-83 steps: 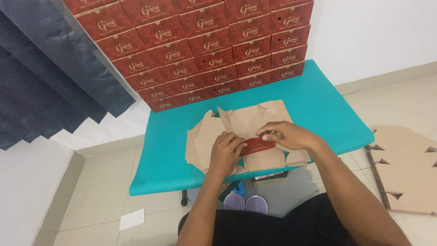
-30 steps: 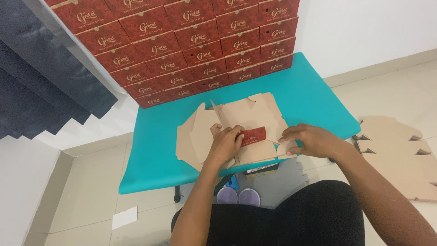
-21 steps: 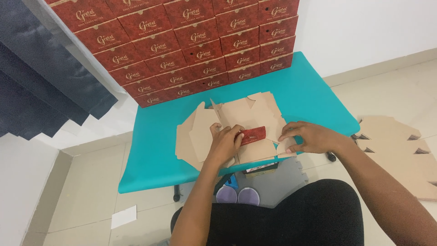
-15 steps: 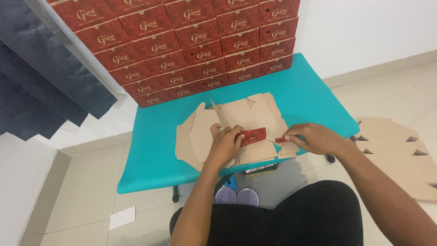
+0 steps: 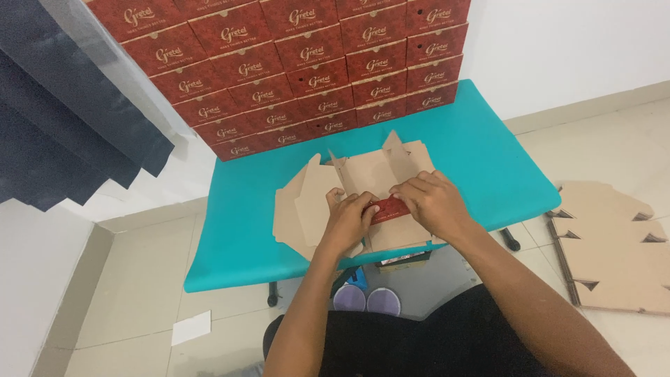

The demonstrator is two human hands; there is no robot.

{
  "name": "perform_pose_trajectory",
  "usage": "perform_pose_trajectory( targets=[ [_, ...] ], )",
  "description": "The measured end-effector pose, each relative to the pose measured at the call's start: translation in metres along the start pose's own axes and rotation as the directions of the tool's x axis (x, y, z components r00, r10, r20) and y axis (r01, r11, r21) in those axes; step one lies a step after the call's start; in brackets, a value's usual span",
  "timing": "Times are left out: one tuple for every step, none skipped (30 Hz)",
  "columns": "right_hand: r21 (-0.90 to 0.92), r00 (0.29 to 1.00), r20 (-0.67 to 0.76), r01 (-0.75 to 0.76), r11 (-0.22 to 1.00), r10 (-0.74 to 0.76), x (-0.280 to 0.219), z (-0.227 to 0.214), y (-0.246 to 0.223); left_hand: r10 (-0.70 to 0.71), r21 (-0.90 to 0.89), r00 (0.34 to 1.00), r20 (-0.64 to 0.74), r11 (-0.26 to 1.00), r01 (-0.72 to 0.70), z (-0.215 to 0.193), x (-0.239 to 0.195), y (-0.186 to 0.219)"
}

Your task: The person assembles small cardboard boxes by folding flaps and securing them with red tape. They place a decorative lid on each box and stack the finished boxes on a nearby pile.

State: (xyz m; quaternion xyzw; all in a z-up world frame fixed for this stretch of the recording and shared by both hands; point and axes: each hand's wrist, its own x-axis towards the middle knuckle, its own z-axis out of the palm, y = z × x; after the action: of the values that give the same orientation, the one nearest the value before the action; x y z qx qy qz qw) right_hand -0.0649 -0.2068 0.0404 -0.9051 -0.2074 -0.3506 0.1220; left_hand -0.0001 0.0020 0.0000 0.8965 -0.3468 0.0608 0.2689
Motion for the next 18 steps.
perform_pose_trajectory(
  targets=[
    [0.001,1.0,0.0,0.003,1.0,-0.003,-0.002,0.005,0.002,-0.002,0.0,1.0,-0.002,1.0,0.002,0.0,0.0,0.0],
    [0.006,1.0,-0.008,-0.026,1.0,0.026,-0.004,0.009,0.005,0.004,0.001,1.0,-0.008,1.0,-0.004,0.0,0.001,-0.001],
    [0.009,0.998,-0.016,-0.059,0.998,0.059,-0.008,0.013,0.007,0.013,-0.001,1.0,-0.01,1.0,-0.013,0.001,0.001,-0.001],
    [0.008,0.998,-0.015,-0.059,0.998,0.06,-0.008,0.012,0.005,0.013,-0.002,1.0,-0.009,1.0,-0.013,0.0,0.0,0.0],
    [0.03,0.996,-0.034,-0.086,0.996,0.087,-0.007,0.011,0.004,0.008,-0.01,1.0,-0.01,1.0,-0.008,-0.001,0.0,0.001],
    [0.052,0.992,-0.053,-0.113,0.992,0.115,-0.007,0.01,0.002,0.002,-0.018,1.0,-0.012,1.0,-0.002,-0.002,0.0,0.003],
    [0.054,0.992,-0.051,-0.112,0.992,0.114,-0.007,0.008,0.0,-0.001,-0.019,1.0,-0.012,1.0,0.0,-0.001,0.0,0.002],
    [0.052,0.993,-0.064,-0.1,0.994,0.103,-0.007,0.006,-0.003,0.002,-0.008,1.0,-0.004,1.0,-0.002,-0.001,0.0,0.002],
    [0.05,0.993,-0.077,-0.089,0.995,0.093,-0.007,0.004,-0.005,0.007,0.002,1.0,0.004,1.0,-0.007,0.0,0.001,0.001],
    [0.051,0.993,-0.076,-0.089,0.995,0.093,-0.007,0.004,-0.008,0.006,0.002,1.0,0.004,1.0,-0.006,-0.001,0.0,0.001],
    [0.076,0.998,-0.036,-0.05,0.996,0.053,-0.007,0.004,-0.011,0.013,0.006,1.0,0.01,1.0,-0.013,-0.001,0.001,0.001],
    [0.103,1.0,0.002,-0.013,0.995,0.013,-0.007,0.003,-0.013,0.021,0.01,1.0,0.016,1.0,-0.021,-0.001,0.001,0.002],
    [0.1,1.0,0.001,-0.015,0.995,0.015,-0.008,0.006,-0.013,0.024,0.01,1.0,0.017,1.0,-0.025,-0.003,0.001,0.005],
    [0.075,1.0,-0.001,0.025,0.997,-0.025,-0.009,0.01,-0.013,0.021,0.005,1.0,0.022,1.0,-0.021,-0.006,0.0,0.008],
    [0.05,0.998,-0.003,0.066,0.997,-0.066,-0.01,0.013,-0.014,0.018,0.001,1.0,0.026,1.0,-0.018,-0.009,0.0,0.01],
    [0.049,0.998,-0.005,0.065,0.997,-0.065,-0.012,0.01,-0.013,0.02,0.002,0.999,0.026,1.0,-0.02,-0.008,0.0,0.009],
    [0.042,0.997,0.004,0.08,0.996,-0.08,-0.012,0.007,-0.013,0.007,-0.013,0.999,0.038,1.0,-0.006,-0.007,0.0,0.007],
    [0.035,0.995,0.013,0.095,0.995,-0.096,-0.011,0.004,-0.014,-0.006,-0.028,0.999,0.049,1.0,0.008,-0.007,-0.001,0.005]
  ],
)
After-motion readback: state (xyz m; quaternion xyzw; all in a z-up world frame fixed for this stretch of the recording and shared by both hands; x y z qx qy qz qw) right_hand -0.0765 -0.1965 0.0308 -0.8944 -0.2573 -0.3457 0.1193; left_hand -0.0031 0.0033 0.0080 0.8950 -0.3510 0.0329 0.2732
